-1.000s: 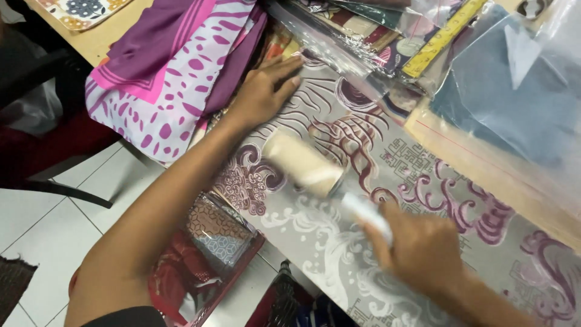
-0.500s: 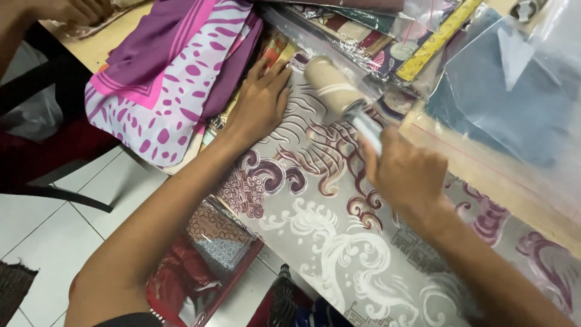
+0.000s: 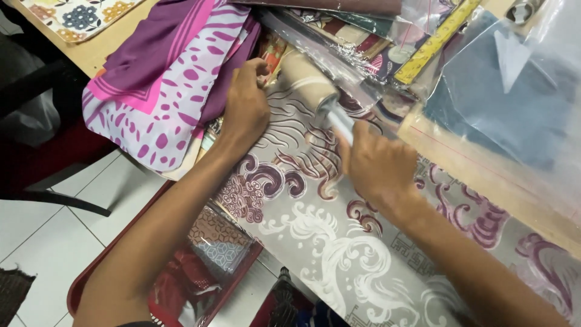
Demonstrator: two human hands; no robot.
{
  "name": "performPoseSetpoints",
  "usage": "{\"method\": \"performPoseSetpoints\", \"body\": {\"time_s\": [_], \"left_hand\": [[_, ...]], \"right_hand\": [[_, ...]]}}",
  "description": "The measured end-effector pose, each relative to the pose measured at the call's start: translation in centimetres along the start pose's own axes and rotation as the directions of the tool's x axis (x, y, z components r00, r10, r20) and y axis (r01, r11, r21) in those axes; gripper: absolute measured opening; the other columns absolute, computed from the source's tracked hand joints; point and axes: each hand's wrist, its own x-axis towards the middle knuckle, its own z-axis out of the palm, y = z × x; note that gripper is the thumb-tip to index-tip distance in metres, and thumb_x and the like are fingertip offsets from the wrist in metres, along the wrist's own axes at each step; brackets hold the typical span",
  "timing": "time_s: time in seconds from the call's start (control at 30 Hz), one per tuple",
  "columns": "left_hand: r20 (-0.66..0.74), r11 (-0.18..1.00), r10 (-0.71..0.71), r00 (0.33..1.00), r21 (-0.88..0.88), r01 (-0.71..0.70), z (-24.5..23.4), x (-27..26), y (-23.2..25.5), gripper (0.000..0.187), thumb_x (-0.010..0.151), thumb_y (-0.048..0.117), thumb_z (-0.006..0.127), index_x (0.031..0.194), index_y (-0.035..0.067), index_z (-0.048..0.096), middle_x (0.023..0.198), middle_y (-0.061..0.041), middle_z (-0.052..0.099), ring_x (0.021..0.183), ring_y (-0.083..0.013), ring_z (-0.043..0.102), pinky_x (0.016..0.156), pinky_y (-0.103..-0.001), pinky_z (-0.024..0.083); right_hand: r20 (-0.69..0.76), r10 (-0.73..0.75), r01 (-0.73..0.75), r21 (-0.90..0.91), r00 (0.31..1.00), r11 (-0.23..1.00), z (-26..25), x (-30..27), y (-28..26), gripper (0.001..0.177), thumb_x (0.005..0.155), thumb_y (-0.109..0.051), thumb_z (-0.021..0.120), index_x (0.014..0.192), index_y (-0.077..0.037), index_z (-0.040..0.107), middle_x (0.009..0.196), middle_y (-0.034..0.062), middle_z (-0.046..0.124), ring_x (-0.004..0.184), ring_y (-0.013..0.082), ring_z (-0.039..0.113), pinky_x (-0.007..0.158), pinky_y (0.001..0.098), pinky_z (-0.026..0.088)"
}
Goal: Using a lint roller to clean a strip of patterned fabric on the floor
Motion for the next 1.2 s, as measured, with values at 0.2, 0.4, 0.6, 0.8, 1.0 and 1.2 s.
{"method": "performPoseSetpoints", "body": {"time_s": [0.2,0.4,0.6,0.8,1.0,1.2], "left_hand": [[-0.106,0.976,-0.047,0.993,-0.215,0.023,-0.4,-0.4,-0.2,0.043,0.08,-0.016,0.036,0.119,-0.001,0.045,0.103,-0.019,0.06,0.091,-0.0285,0.061,0.085,-0.041,0.056],[-0.188,0.975,-0.002,0.982,-0.22,-0.04,-0.5,-0.7,-0.5,0.042,0.078,-0.018,0.037,0.115,0.0,0.048,0.096,-0.012,0.058,0.084,-0.0221,0.06,0.079,-0.034,0.055],[-0.215,0.972,0.033,0.976,-0.219,-0.082,-0.7,-1.1,-0.3,0.036,0.079,-0.018,0.04,0.11,-0.001,0.048,0.092,-0.013,0.056,0.079,-0.0215,0.056,0.074,-0.034,0.051],[-0.375,0.99,0.091,0.923,-0.07,-0.126,0.6,-0.9,-1.8,0.032,0.078,-0.008,0.045,0.095,0.015,0.059,0.074,0.001,0.06,0.072,-0.0218,0.066,0.072,-0.032,0.056],[-0.375,0.988,0.096,0.922,-0.078,-0.135,0.1,-0.9,-1.3,0.031,0.077,-0.008,0.045,0.095,0.013,0.059,0.071,-0.001,0.059,0.07,-0.0239,0.066,0.07,-0.033,0.056],[-0.312,0.988,0.025,0.95,-0.137,-0.071,-0.1,-0.8,-0.7,0.03,0.079,-0.008,0.043,0.093,0.013,0.059,0.066,-0.002,0.06,0.065,-0.0246,0.067,0.067,-0.032,0.055]], "right_hand": [[0.119,-0.079,0.073,0.051,0.99,0.996,0.5,-0.5,-0.5,0.043,0.112,-0.041,0.051,0.086,-0.008,0.062,0.048,-0.0063,0.051,0.027,0.0067,0.031,0.024,0.0256,0.024],[0.006,-0.048,0.048,0.006,0.999,0.999,0.7,-0.2,-0.3,0.037,0.108,-0.041,0.058,0.092,-0.009,0.062,0.046,-0.0064,0.05,0.029,0.0088,0.031,0.027,0.0294,0.027],[0.134,-0.024,0.027,-0.016,0.991,1.0,1.0,0.8,-0.2,0.043,0.11,-0.045,0.052,0.093,-0.008,0.064,0.05,-0.0016,0.059,0.028,0.0111,0.042,0.027,0.0296,0.033],[0.14,0.04,-0.061,0.153,0.989,0.986,-0.9,0.0,-1.9,0.04,0.102,-0.047,0.05,0.086,-0.013,0.063,0.052,0.0153,0.063,0.049,0.0385,0.07,0.046,0.0526,0.054],[0.18,0.034,-0.05,0.09,0.983,0.995,2.4,0.5,-0.1,0.041,0.103,-0.05,0.049,0.09,-0.015,0.065,0.056,0.013,0.065,0.052,0.0357,0.072,0.049,0.0506,0.056],[0.41,0.179,-0.344,0.374,0.894,0.861,-1.7,1.7,0.5,0.054,0.106,-0.049,0.044,0.1,0.0,0.067,0.067,0.0338,0.066,0.069,0.0555,0.07,0.058,0.0637,0.051]]}}
